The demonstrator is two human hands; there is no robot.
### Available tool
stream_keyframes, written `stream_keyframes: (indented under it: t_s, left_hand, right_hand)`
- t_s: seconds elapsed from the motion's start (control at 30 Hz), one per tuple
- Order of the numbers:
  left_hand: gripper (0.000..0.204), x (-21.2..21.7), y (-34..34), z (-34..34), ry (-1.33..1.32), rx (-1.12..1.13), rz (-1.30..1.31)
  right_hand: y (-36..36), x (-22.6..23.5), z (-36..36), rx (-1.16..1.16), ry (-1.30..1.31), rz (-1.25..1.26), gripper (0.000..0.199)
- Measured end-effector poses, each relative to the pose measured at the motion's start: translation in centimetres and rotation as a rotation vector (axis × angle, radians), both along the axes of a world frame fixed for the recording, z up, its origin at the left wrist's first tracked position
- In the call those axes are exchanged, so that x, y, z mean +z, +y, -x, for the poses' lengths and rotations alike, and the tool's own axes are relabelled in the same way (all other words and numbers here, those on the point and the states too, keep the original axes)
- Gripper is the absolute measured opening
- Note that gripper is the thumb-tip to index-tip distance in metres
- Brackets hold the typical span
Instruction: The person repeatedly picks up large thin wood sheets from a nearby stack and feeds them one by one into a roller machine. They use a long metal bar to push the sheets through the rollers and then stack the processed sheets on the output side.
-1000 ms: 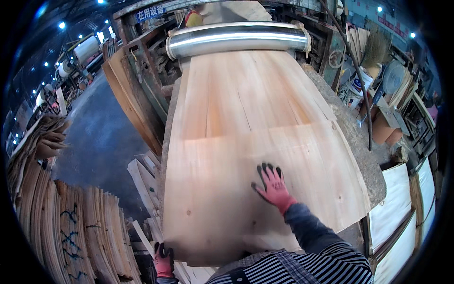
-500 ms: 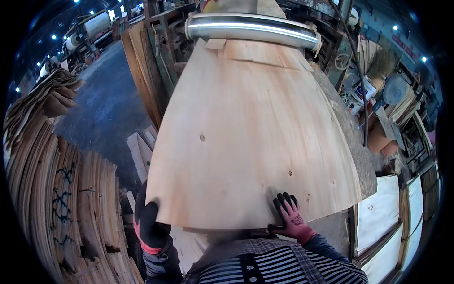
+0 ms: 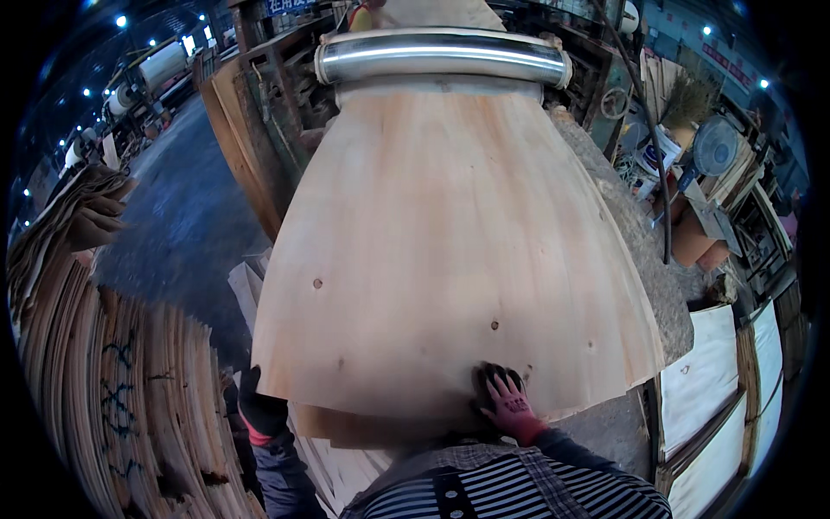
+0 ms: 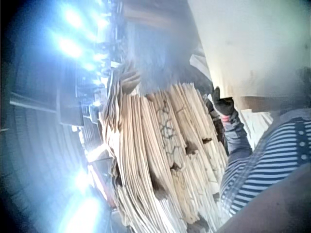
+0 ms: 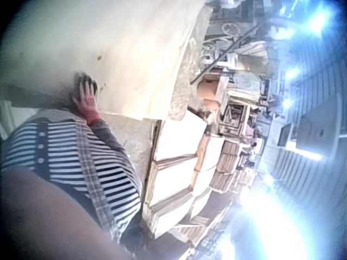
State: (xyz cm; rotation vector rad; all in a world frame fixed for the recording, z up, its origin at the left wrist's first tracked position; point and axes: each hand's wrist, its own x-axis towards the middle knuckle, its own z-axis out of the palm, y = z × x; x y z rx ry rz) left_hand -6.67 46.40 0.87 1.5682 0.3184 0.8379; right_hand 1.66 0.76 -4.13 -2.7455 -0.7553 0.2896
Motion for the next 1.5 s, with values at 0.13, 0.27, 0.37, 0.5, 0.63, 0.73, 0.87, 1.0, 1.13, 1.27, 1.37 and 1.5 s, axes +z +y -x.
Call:
stream_keyframes:
  t_s: [0.13, 0.27, 0.37, 0.5, 0.63, 0.73, 0.87, 1.0, 1.13, 1.27, 1.37, 1.5]
  left_hand:
    - [0.033, -3.9, 1.8, -3.6, 0.189, 0.110, -0.980]
    - [0.045, 0.3, -0.2, -9.4, 0.253, -0.025, 0.622]
    - [0.059, -1.6, -0.9, -9.4, 0.362, 0.086, 0.258]
    - [0.073, -5.0, -4.3, -2.7, 0.926, 0.353, -0.755]
    - [0.068, -6.2, -5.4, 2.6, 1.199, 0.234, -0.499]
    - [0.060, -5.1, -4.8, 4.3, 1.154, 0.105, -0.264]
    - [0.050, -2.7, -5.2, 6.5, 0.861, 0.046, -0.320]
    - [0.041, 6.7, -8.1, 4.7, 0.693, -0.092, -0.136]
    - [0.035, 16.9, -9.8, 0.9, 0.298, -0.137, 0.213]
    - [0.027, 19.7, -9.0, 0.7, -0.120, -0.077, -0.678]
    - [0.021, 19.5, -8.1, 2.8, -0.185, 0.021, -0.927]
    - [0.062, 17.2, -9.8, 7.4, 0.126, -0.039, 0.269]
  right_hand:
    - [1.4, 1.1, -6.0, -0.130, 0.044, 0.120, 0.069]
    - [-0.8, -0.9, -13.2, -0.165, -0.113, 0.096, 0.068]
    - [-0.2, -1.2, -19.3, -0.155, -0.220, 0.100, 0.063]
    - [1.5, -1.2, -27.4, -0.258, -0.340, 0.091, 0.062]
    - [4.6, 3.0, -29.2, -0.356, -0.511, -0.075, 0.063]
    - [6.2, 4.4, -23.8, -0.112, -0.411, -0.076, 0.067]
    - [4.4, 4.2, -12.9, 0.162, -0.240, -0.108, 0.071]
    - [-0.9, 2.1, -2.9, 0.372, 0.124, -0.003, 0.083]
    - [-4.0, 0.2, 1.3, 0.205, 0.114, 0.002, 0.085]
    - [-5.4, 5.1, 2.5, 0.155, -0.266, -0.278, 0.070]
    - [-5.0, 12.1, 3.8, -0.160, -0.232, -0.427, 0.040]
    - [-8.5, 12.3, 6.9, 0.001, -0.344, -0.359, 0.044]
